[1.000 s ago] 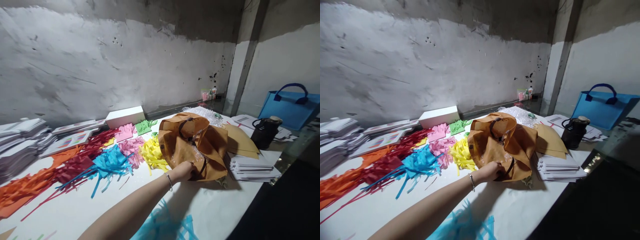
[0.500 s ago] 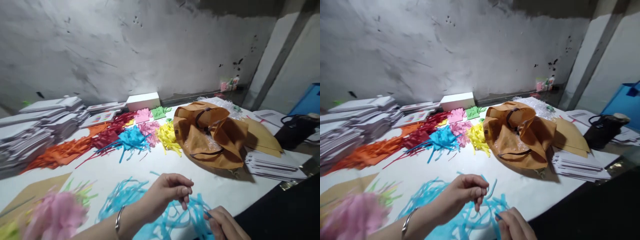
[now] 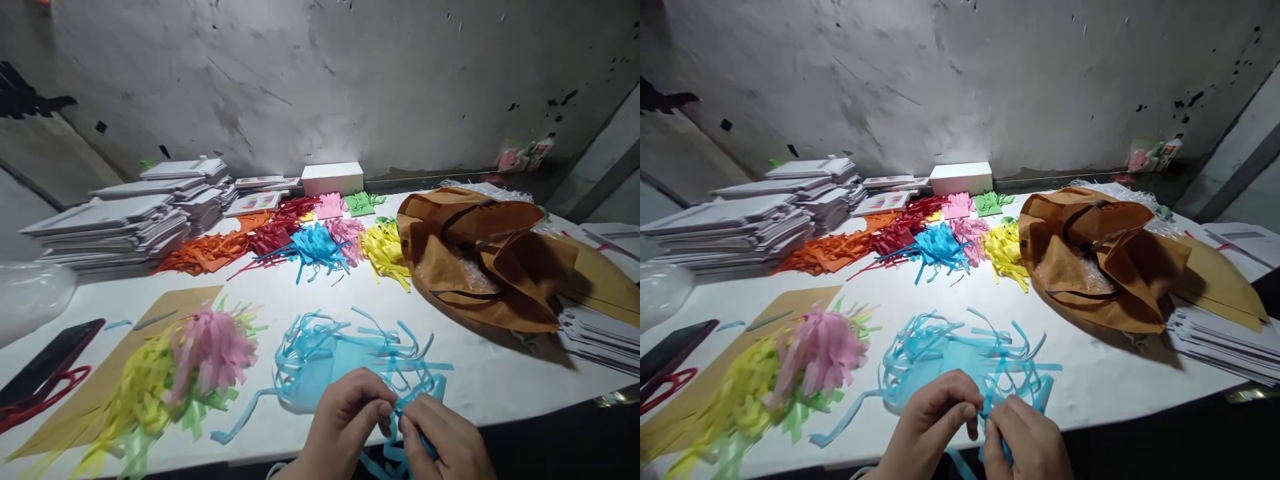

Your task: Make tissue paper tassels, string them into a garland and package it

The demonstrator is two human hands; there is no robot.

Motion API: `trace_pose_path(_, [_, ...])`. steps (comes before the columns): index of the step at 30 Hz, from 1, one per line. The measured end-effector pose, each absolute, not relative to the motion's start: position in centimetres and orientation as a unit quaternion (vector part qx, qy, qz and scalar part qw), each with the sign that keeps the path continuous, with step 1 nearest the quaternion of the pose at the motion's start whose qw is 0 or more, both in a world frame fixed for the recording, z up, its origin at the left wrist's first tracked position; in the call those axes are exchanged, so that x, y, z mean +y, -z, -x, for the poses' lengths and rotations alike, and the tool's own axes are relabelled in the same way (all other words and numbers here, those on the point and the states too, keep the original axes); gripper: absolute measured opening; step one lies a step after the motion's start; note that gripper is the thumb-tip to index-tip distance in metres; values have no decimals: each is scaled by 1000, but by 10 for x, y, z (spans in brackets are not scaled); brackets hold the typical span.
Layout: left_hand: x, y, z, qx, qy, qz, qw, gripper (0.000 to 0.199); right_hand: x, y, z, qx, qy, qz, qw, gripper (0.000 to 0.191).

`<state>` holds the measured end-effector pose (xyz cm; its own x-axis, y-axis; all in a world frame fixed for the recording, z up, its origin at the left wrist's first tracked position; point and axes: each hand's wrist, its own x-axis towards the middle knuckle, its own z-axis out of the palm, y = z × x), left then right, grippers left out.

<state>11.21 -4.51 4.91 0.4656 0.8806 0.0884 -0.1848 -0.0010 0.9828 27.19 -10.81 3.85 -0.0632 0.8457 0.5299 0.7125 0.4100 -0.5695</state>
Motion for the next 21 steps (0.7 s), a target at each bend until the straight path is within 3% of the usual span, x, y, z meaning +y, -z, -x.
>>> trace_pose_path(6, [-52, -42, -88, 282, -447, -654, 541, 15, -106, -47, -259, -695, -260, 528, 414, 31])
trace_pose_path(12, [-57, -40, -79, 267, -452, -689, 501, 14, -110, -47, -252, -735, -218, 509, 392, 27])
trace_pose_path(21, [-60, -41, -74, 299, -412, -626, 591, 15, -116, -43, -251, -731, -258, 495, 392, 25])
